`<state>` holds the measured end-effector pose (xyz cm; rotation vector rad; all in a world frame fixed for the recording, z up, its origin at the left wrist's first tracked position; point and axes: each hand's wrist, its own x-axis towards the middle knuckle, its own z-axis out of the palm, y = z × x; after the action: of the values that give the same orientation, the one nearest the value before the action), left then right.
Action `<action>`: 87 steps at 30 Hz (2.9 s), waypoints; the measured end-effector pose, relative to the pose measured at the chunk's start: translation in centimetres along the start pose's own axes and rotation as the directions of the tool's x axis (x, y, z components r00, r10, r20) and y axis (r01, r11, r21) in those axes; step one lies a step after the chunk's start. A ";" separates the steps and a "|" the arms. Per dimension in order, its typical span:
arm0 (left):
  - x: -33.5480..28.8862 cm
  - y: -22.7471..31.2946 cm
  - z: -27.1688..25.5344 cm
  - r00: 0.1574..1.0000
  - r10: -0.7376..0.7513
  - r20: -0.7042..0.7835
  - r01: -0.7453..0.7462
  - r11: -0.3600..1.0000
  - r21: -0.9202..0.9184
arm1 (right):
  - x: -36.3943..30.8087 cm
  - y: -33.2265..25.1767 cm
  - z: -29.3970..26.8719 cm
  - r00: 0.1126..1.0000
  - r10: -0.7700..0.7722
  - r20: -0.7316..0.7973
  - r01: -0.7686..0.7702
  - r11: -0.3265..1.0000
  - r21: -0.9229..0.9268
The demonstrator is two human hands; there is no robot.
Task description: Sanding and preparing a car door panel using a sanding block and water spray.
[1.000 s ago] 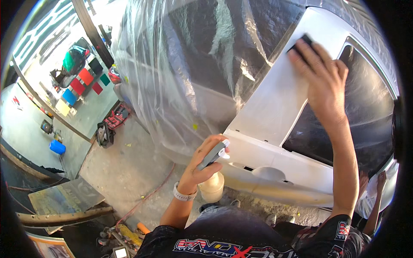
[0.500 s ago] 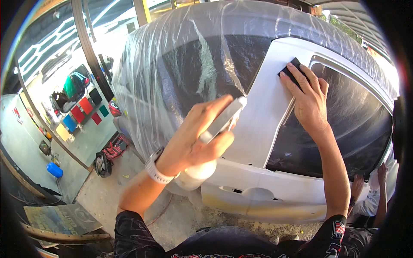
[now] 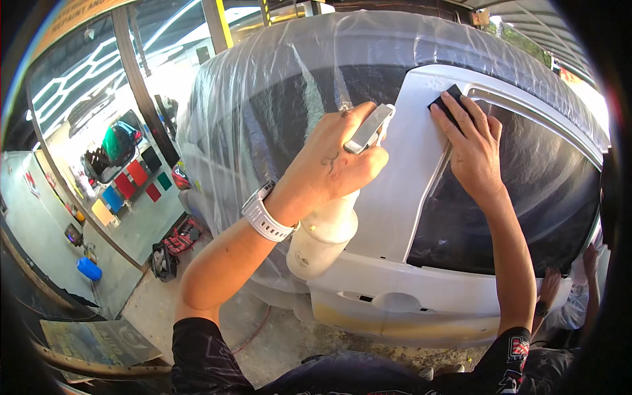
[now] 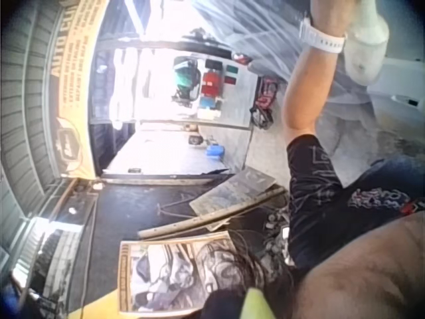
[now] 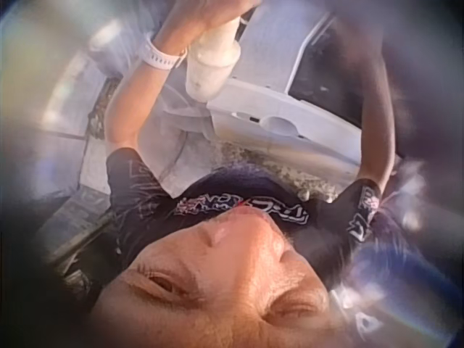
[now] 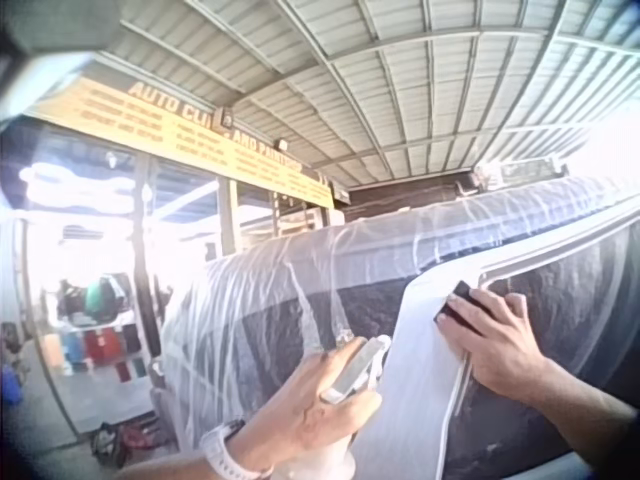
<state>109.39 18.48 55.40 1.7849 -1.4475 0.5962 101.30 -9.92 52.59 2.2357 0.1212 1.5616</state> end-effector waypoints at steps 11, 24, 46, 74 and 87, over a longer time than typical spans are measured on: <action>-2.6 -1.3 0.1 0.974 -0.217 -0.071 0.190 0.944 -0.271 | 1.5 -3.6 0.3 0.973 -0.227 0.044 0.223 0.972 0.071; -9.9 -0.8 0.3 0.903 -0.337 0.268 0.429 0.762 -0.486 | 4.1 -2.2 0.9 0.933 -0.354 0.064 0.347 0.933 0.096; -12.7 2.0 -1.7 0.871 -0.444 0.210 0.472 0.634 -0.613 | 1.8 5.8 -1.3 0.995 -0.094 0.028 0.096 0.993 -0.064; -14.1 2.1 3.7 0.842 -0.398 0.364 0.535 0.701 -0.471 | -5.9 -3.0 -1.8 0.940 -0.295 0.169 0.280 0.954 0.109; -15.1 2.2 6.3 0.870 -0.340 0.356 0.484 0.722 -0.495 | -8.5 -2.0 -3.6 0.903 -0.383 0.197 0.361 0.922 0.139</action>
<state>102.87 22.67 40.82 1.6293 -1.1399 -0.2923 95.21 -9.68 45.38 2.2759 0.5403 1.1190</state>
